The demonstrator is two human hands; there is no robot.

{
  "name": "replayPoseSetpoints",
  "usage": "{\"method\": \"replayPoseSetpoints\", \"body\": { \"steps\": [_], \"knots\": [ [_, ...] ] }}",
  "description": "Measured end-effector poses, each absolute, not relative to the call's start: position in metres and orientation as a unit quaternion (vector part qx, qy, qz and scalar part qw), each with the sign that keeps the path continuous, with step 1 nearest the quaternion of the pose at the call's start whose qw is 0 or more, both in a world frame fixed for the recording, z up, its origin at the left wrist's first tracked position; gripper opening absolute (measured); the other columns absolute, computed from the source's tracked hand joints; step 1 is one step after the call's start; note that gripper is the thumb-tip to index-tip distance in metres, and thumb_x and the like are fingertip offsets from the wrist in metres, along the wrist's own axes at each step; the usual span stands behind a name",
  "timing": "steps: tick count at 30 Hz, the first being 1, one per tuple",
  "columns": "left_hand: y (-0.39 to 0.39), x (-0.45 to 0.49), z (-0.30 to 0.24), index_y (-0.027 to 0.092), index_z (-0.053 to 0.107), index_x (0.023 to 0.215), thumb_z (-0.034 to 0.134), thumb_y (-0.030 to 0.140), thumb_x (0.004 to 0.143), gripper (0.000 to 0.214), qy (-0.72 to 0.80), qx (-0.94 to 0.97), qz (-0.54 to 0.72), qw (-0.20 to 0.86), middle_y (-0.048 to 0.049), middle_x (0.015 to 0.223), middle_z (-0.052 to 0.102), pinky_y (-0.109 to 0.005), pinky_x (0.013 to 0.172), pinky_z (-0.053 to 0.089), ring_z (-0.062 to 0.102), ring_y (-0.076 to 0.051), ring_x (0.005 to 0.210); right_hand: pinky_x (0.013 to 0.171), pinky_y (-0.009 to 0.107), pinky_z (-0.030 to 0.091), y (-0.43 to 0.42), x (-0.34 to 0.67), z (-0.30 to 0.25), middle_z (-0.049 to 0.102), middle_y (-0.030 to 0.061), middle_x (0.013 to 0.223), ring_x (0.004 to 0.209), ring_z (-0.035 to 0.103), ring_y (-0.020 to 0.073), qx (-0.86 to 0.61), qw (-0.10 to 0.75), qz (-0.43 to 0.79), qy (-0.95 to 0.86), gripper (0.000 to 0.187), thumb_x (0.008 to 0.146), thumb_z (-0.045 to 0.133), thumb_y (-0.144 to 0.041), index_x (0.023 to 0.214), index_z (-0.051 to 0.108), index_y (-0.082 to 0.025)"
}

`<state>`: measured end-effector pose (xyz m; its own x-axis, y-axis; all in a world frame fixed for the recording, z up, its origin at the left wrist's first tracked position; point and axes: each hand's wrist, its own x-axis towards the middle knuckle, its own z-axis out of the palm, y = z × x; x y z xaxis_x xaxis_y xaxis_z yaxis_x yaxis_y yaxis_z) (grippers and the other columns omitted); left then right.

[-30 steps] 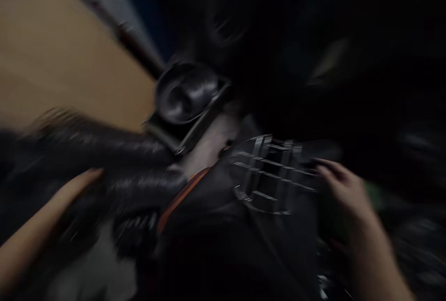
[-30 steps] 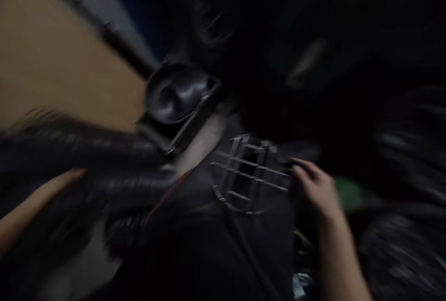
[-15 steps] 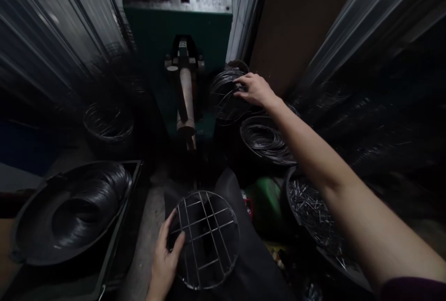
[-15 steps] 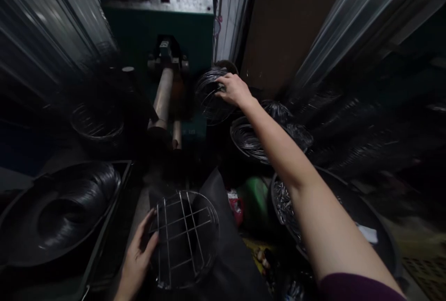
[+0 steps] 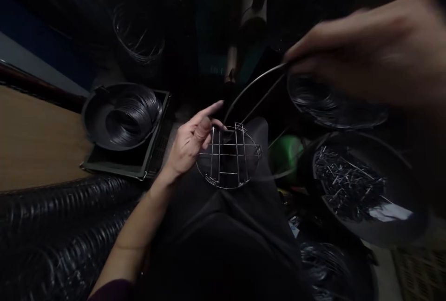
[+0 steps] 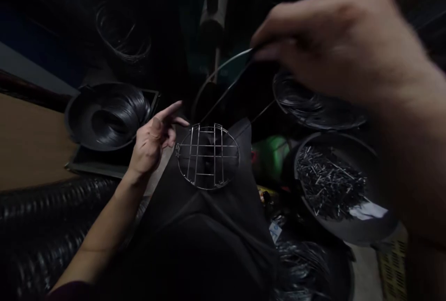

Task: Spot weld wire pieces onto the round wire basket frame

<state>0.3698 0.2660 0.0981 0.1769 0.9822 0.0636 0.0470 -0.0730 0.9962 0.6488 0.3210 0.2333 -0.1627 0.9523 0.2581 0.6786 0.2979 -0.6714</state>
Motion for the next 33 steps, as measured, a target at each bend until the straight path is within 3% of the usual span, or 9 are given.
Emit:
{"method": "replayPoseSetpoints", "body": {
  "steps": [3, 7, 10, 13, 16, 18, 24, 28, 33],
  "knots": [
    [0.254, 0.376, 0.115, 0.020, 0.065, 0.122, 0.055, 0.051, 0.093, 0.044, 0.425, 0.543, 0.434, 0.579, -0.0009, 0.069, 0.065, -0.019, 0.045, 0.036, 0.044, -0.006, 0.045, 0.081, 0.033, 0.055, 0.323, 0.607, 0.206, 0.068, -0.0059, 0.079, 0.081, 0.067, 0.0151, -0.433, 0.211, 0.188, -0.856, 0.014, 0.086, 0.069, -0.038, 0.093, 0.076, -0.028],
    [0.231, 0.370, 0.095, 0.019, 0.067, 0.111, 0.057, 0.039, 0.093, 0.029, 0.482, 0.462, 0.506, 0.546, 0.0048, 0.055, 0.051, -0.016, 0.043, 0.031, 0.039, -0.005, 0.042, 0.080, 0.040, 0.056, 0.313, 0.596, 0.144, 0.070, 0.0023, 0.093, 0.085, 0.067, 0.0210, -0.464, 0.272, 0.260, -0.802, 0.037, 0.087, 0.067, -0.044, 0.118, 0.068, -0.023],
    [0.221, 0.363, 0.067, 0.019, 0.061, 0.125, 0.054, 0.038, 0.095, 0.036, 0.544, 0.450, 0.499, 0.502, 0.0055, 0.056, 0.053, -0.017, 0.042, 0.033, 0.040, -0.005, 0.041, 0.076, 0.039, 0.056, 0.286, 0.608, 0.094, 0.069, 0.0058, 0.098, 0.088, 0.066, 0.0231, -0.536, 0.318, 0.291, -0.726, 0.044, 0.093, 0.053, -0.051, 0.126, 0.062, -0.023],
    [0.219, 0.361, 0.043, 0.019, 0.057, 0.134, 0.054, 0.032, 0.094, 0.043, 0.609, 0.526, 0.430, 0.409, 0.0022, 0.064, 0.063, -0.020, 0.053, 0.045, 0.051, -0.009, 0.048, 0.077, 0.039, 0.055, 0.265, 0.613, 0.055, 0.067, 0.0078, 0.093, 0.085, 0.065, 0.0231, -0.600, 0.330, 0.242, -0.687, 0.038, 0.095, 0.047, -0.042, 0.118, 0.067, -0.021],
    [0.223, 0.362, 0.028, 0.020, 0.064, 0.129, 0.055, 0.027, 0.092, 0.039, 0.664, 0.590, 0.352, 0.295, -0.0066, 0.094, 0.075, -0.029, 0.080, 0.055, 0.069, -0.017, 0.078, 0.075, 0.039, 0.053, 0.268, 0.605, 0.034, 0.062, 0.0084, 0.087, 0.077, 0.061, 0.0222, -0.639, 0.281, 0.156, -0.699, 0.037, 0.093, 0.045, -0.033, 0.115, 0.071, -0.021],
    [0.224, 0.363, 0.022, 0.019, 0.064, 0.129, 0.054, 0.027, 0.093, 0.039, 0.684, 0.607, 0.313, 0.255, -0.0099, 0.111, 0.074, -0.035, 0.091, 0.054, 0.071, -0.023, 0.095, 0.072, 0.039, 0.053, 0.277, 0.601, 0.028, 0.059, 0.0091, 0.090, 0.076, 0.059, 0.0222, -0.649, 0.240, 0.130, -0.710, 0.039, 0.092, 0.043, -0.030, 0.118, 0.072, -0.023],
    [0.217, 0.366, 0.013, 0.022, 0.063, 0.130, 0.058, 0.032, 0.093, 0.039, 0.691, 0.627, 0.277, 0.229, -0.0088, 0.114, 0.074, -0.037, 0.094, 0.055, 0.071, -0.025, 0.100, 0.070, 0.041, 0.053, 0.284, 0.601, 0.022, 0.056, 0.0099, 0.096, 0.077, 0.059, 0.0233, -0.650, 0.184, 0.134, -0.725, 0.040, 0.093, 0.043, -0.032, 0.121, 0.071, -0.027],
    [0.207, 0.369, 0.009, 0.022, 0.063, 0.130, 0.063, 0.032, 0.090, 0.040, 0.693, 0.626, 0.288, 0.211, -0.0097, 0.117, 0.073, -0.038, 0.096, 0.054, 0.070, -0.025, 0.104, 0.074, 0.041, 0.054, 0.277, 0.601, 0.018, 0.057, 0.0102, 0.098, 0.081, 0.059, 0.0235, -0.638, 0.209, 0.142, -0.727, 0.040, 0.093, 0.042, -0.030, 0.121, 0.070, -0.025],
    [0.200, 0.373, 0.004, 0.017, 0.059, 0.133, 0.055, 0.030, 0.095, 0.041, 0.695, 0.619, 0.297, 0.214, -0.0130, 0.126, 0.068, -0.043, 0.103, 0.050, 0.067, -0.027, 0.112, 0.083, 0.042, 0.053, 0.280, 0.603, 0.012, 0.058, 0.0111, 0.101, 0.088, 0.059, 0.0242, -0.620, 0.218, 0.162, -0.736, 0.041, 0.095, 0.039, -0.030, 0.121, 0.070, -0.022]
  ]
}}
